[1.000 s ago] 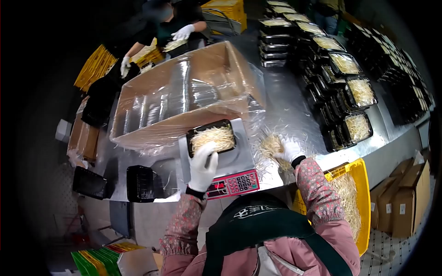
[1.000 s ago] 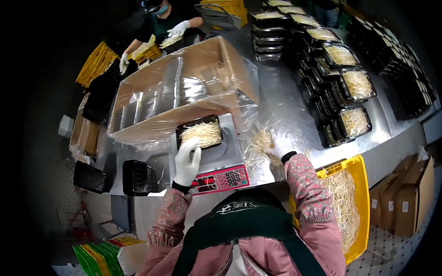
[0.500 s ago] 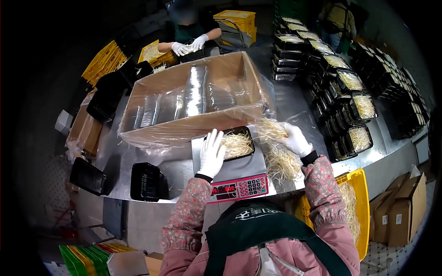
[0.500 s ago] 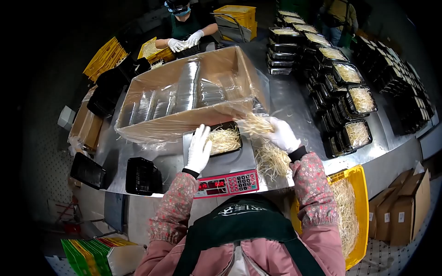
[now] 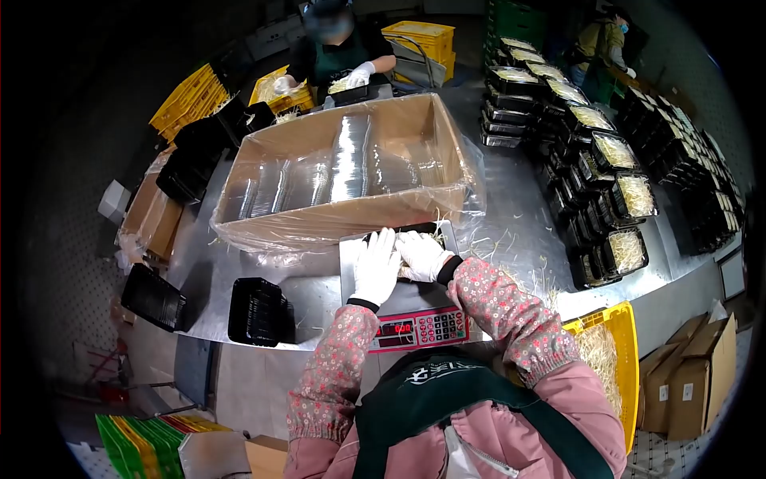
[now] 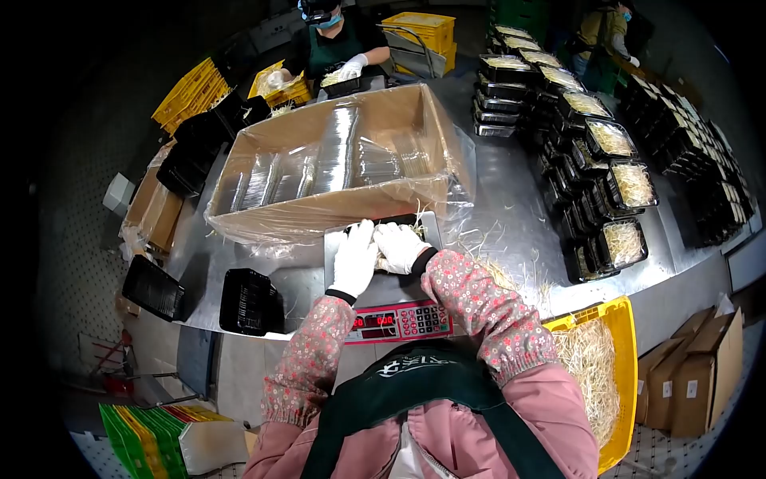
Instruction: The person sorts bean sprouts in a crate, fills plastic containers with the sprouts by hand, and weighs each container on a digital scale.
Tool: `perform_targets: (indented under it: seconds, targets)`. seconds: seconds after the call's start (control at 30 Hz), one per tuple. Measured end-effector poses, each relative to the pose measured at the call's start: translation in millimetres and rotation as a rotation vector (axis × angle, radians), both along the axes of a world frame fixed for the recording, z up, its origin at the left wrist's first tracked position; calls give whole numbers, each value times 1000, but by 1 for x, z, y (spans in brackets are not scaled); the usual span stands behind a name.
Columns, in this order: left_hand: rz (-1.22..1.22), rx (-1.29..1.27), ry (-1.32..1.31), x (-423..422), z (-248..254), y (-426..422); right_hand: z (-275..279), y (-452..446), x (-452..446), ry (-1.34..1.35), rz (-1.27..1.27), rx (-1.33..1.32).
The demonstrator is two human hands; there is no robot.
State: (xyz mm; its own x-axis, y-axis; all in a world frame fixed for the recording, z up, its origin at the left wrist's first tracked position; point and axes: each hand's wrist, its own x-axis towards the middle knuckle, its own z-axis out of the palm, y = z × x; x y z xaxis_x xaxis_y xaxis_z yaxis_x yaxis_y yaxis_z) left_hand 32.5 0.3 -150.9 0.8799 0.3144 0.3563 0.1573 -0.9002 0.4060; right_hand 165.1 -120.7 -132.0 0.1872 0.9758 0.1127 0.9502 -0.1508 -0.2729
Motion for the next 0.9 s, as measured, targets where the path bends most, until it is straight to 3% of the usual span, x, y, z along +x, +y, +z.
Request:
perform_targets:
  seconds: [0.03,0.1,0.17,0.23,0.3,0.37,0.4,0.5,0.77,0.83,0.9]
  targets:
    - [-11,278,72,2,-1,0,4,-1,5,-2,0,2]
    - [-34,239,53,3,-3,1,9,-11,15,177,78,5]
    - [-57,196,38,3,-8,5,12,-24,20,16,28,153]
    - [-70,270,82,8,-6,8,39,-41,28,-153,-25,77]
    - [-125,379,150,14,-3,15,46,-48,38,-155,-156,-73]
    - [-116,356,233,14,20,9,25,-53,47,47,-184,-67]
    - [-116,356,229,16,19,11,21,-54,42,3,-204,91]
    - [-155,459,195,16,11,13,19,-66,45,60,-251,91]
    - [-133,74,180,7,30,20,79,-150,88,171,-361,285]
    - [-162,-22,-70,-1,44,27,93,-173,84,355,-493,333]
    - [-156,-172,-120,-4,63,38,72,-194,99,431,-543,364]
